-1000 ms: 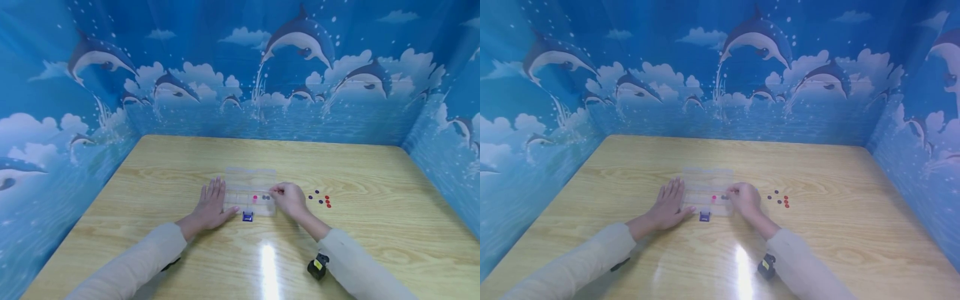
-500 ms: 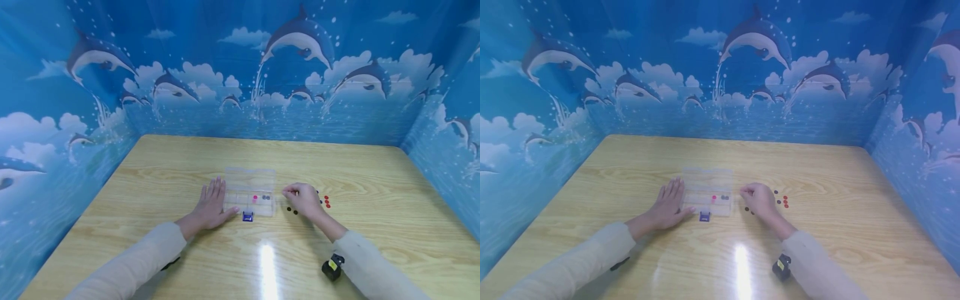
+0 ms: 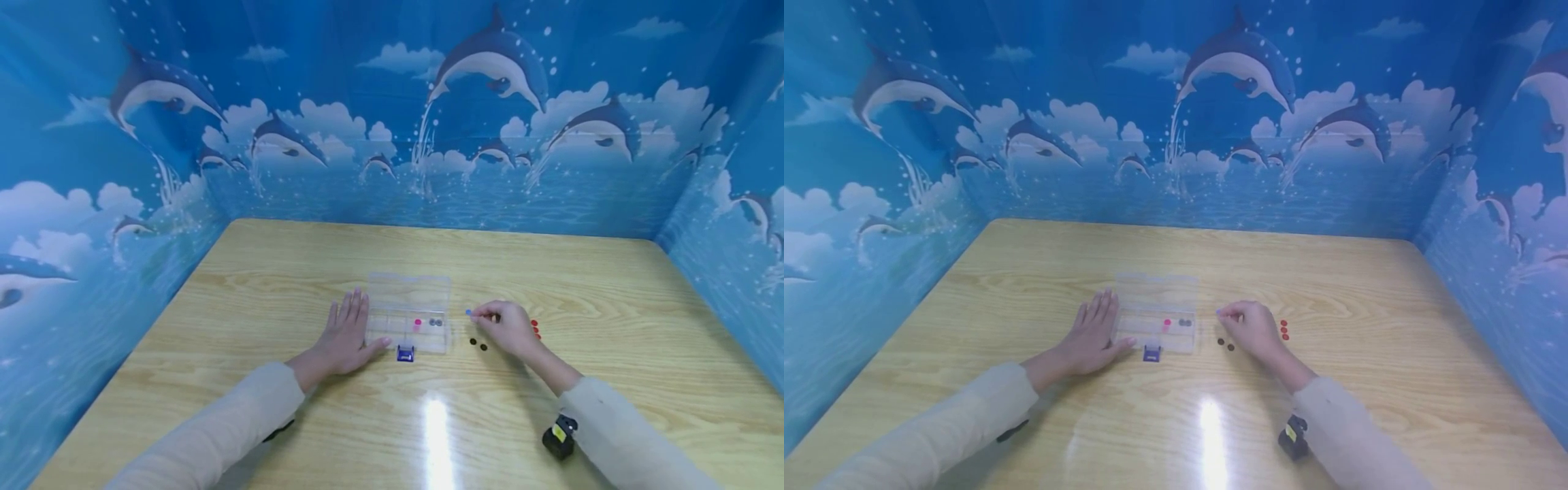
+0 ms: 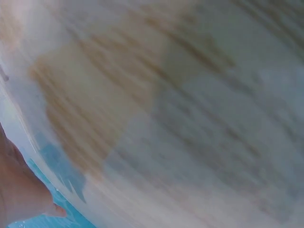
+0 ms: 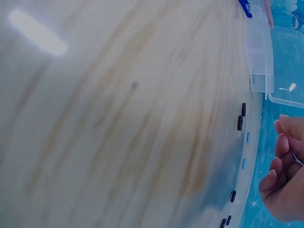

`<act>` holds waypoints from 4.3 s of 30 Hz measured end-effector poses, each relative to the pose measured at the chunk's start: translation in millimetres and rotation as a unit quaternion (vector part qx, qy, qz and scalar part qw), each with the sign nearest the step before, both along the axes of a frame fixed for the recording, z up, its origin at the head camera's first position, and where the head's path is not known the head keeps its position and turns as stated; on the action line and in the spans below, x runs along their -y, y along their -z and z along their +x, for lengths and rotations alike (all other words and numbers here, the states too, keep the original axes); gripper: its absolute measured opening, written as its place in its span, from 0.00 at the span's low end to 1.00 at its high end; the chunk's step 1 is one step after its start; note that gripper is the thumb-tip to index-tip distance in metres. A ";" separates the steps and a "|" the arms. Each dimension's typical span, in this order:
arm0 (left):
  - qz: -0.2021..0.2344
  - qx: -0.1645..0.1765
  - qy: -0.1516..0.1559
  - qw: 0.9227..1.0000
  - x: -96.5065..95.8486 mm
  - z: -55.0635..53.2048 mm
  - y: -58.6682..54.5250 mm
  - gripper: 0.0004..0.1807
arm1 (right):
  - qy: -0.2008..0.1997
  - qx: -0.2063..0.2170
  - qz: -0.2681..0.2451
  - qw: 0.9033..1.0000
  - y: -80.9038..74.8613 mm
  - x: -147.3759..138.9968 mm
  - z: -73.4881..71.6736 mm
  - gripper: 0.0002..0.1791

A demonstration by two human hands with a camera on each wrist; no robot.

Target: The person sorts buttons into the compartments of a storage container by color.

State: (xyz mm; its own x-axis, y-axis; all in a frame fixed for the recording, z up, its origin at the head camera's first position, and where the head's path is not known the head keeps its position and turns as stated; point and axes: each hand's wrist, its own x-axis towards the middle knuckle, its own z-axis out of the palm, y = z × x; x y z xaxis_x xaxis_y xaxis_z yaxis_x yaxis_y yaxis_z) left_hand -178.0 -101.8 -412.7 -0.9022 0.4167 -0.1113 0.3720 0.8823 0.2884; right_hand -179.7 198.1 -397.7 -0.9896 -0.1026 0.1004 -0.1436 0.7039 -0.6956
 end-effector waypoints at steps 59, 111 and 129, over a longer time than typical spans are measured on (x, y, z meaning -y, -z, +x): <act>0.001 -0.001 0.000 1.000 -1.6 1.1 -2.0 0.48 | -0.024 -0.014 0.025 0.999 23.5 -5.5 20.1 0.07; -0.006 0.001 0.005 1.000 -0.9 2.4 -2.4 0.48 | 0.004 0.070 -0.060 0.996 11.8 -5.5 15.8 0.07; 0.003 -0.006 -0.004 1.000 -1.3 2.7 1.3 0.48 | 0.020 0.066 -0.080 0.994 2.7 6.2 11.4 0.09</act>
